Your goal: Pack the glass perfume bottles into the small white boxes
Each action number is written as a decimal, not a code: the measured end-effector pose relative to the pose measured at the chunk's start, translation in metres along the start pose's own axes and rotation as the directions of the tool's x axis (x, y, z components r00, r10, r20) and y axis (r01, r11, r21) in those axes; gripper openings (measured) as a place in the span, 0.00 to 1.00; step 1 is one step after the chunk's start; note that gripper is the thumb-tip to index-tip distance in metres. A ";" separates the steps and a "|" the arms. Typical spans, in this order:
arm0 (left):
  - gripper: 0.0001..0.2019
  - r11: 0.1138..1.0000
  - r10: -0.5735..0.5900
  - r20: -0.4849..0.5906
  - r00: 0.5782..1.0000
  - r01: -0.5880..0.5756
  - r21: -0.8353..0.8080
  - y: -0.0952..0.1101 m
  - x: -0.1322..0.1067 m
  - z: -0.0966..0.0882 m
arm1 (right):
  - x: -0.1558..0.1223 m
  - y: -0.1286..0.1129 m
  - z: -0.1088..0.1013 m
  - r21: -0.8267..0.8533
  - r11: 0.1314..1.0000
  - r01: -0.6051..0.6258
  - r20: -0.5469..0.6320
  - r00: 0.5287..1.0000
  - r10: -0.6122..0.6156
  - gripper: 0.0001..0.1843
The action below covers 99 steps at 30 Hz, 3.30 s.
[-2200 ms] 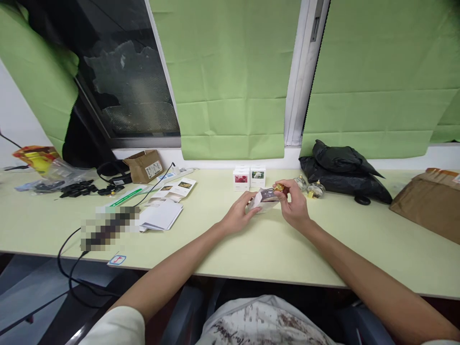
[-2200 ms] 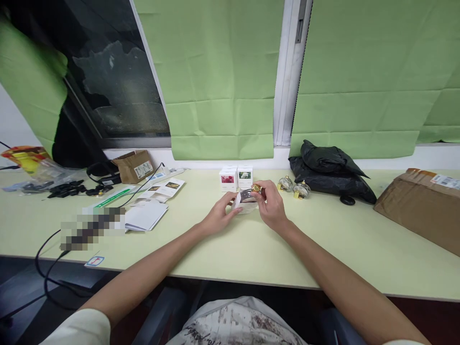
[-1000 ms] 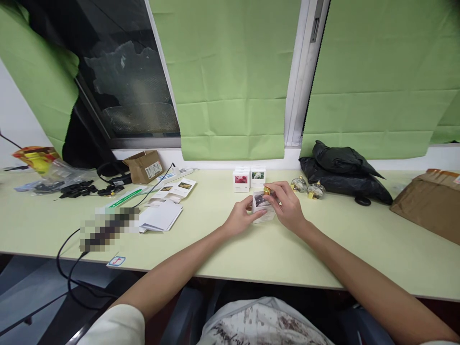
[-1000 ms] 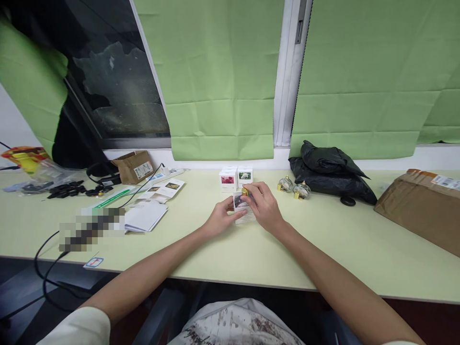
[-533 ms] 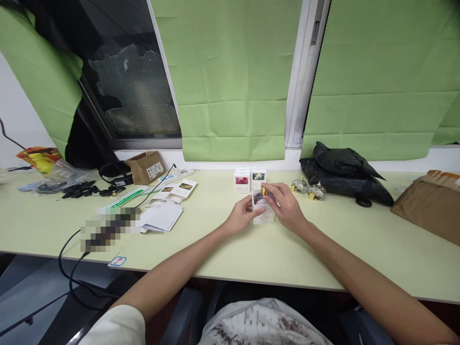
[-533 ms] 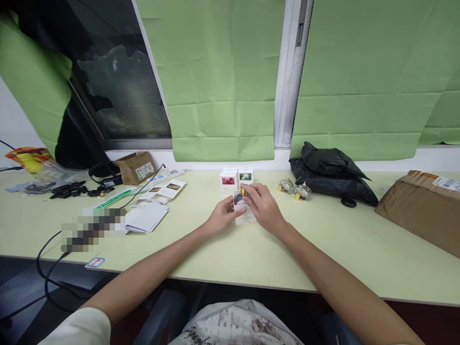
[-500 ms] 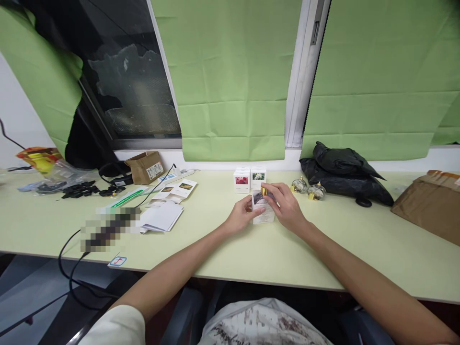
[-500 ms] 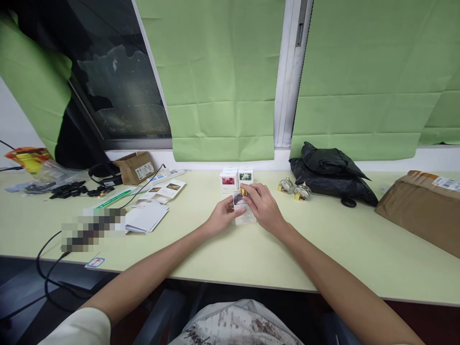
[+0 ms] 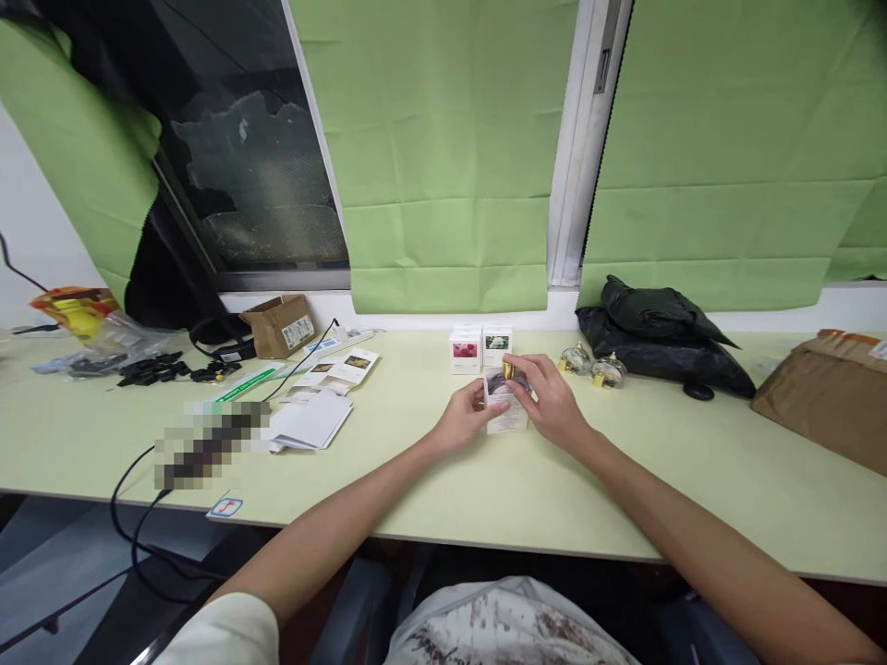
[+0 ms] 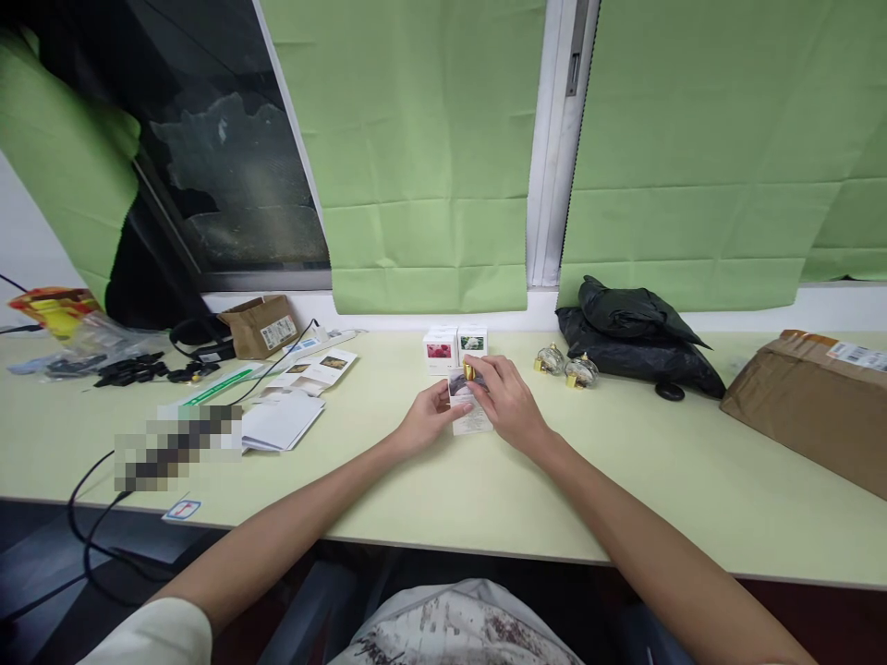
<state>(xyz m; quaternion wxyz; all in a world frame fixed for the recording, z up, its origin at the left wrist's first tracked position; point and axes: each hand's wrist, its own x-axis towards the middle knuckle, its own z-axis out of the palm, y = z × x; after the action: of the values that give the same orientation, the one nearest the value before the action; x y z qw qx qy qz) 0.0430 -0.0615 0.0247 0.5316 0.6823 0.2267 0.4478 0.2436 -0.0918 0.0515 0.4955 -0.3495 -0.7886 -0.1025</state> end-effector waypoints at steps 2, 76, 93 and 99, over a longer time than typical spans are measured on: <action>0.25 1.000 -0.001 -0.001 1.000 0.001 -0.004 0.000 0.000 0.000 | 0.000 0.000 0.000 0.005 1.000 -0.005 0.002 1.000 0.005 0.25; 0.26 1.000 0.009 0.010 1.000 -0.009 -0.005 0.000 0.000 -0.001 | -0.004 0.001 0.000 -0.134 0.987 0.088 -0.026 0.995 -0.092 0.16; 0.26 1.000 0.010 0.012 1.000 -0.010 0.004 0.001 0.000 -0.001 | -0.003 0.002 0.001 -0.090 0.991 0.103 -0.002 0.995 -0.104 0.15; 0.26 1.000 0.011 0.017 1.000 -0.011 -0.001 0.000 0.000 -0.001 | -0.004 0.003 0.000 -0.094 0.991 0.097 -0.013 0.995 -0.098 0.14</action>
<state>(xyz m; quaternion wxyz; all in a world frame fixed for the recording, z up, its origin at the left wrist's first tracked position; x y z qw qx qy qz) 0.0423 -0.0616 0.0248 0.5313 0.6870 0.2184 0.4450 0.2465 -0.0916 0.0477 0.4799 -0.3322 -0.7948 -0.1662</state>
